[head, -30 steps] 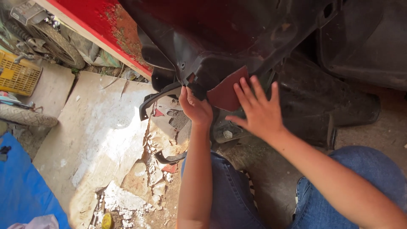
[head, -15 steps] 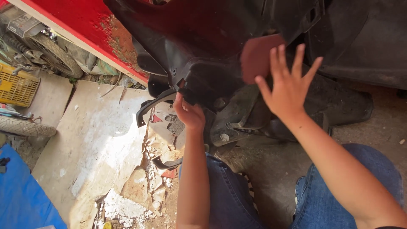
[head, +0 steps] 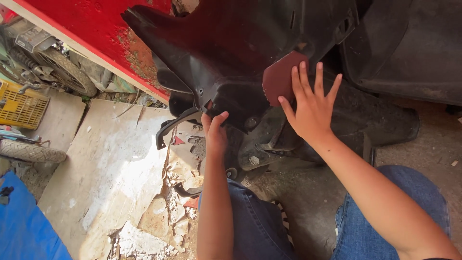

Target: The person sands the surface of a large black plastic motorcycle part using a piece of sandpaper. They hold the part steady with one hand while rubbing the sandpaper back and forth across the curved surface with the other hand.

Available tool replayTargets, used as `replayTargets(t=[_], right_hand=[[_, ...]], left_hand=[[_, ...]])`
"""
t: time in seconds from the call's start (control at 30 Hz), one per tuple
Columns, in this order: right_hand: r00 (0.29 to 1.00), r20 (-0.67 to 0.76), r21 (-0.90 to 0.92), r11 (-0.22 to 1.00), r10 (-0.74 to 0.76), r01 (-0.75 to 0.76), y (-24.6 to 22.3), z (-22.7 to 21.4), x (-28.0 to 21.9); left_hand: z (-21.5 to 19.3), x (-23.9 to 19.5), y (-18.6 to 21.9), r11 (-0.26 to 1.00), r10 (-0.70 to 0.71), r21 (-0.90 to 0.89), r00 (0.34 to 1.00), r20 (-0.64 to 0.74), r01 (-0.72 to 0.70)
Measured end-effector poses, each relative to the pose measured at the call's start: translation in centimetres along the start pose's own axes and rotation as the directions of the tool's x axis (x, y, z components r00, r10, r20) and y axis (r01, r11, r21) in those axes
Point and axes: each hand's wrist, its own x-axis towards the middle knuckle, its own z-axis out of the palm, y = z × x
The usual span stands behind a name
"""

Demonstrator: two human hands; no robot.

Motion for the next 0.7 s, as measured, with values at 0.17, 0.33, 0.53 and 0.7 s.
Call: replayTargets(t=[0.17,0.33,0.53,0.7], right_hand=[[1.000,-0.006,0.033,0.999,0.002,-0.002,0.0,0.0,0.0],[1.000,0.004,0.038,0.999,-0.001,0.001,-0.3,-0.2,0.1],[1.000,-0.011,0.044,0.999,0.001,0.000,-0.9,-0.5,0.1],[0.991,0.078,0.109,0.989,-0.105,0.096,-5.2,-0.7,-2.1]], left_hand=[[0.2,-0.5,3.3,0.979,-0.096,0.194,0.974,0.205,0.056],[-0.1,-0.3,2.9,0.811,-0.381,0.546,0.898,0.218,0.212],[1.8,-1.2,1.7,0.781,-0.464,0.591,0.819,0.337,0.200],[1.2,-1.1,2.0,0.905,-0.162,0.425,0.941,0.298,0.021]])
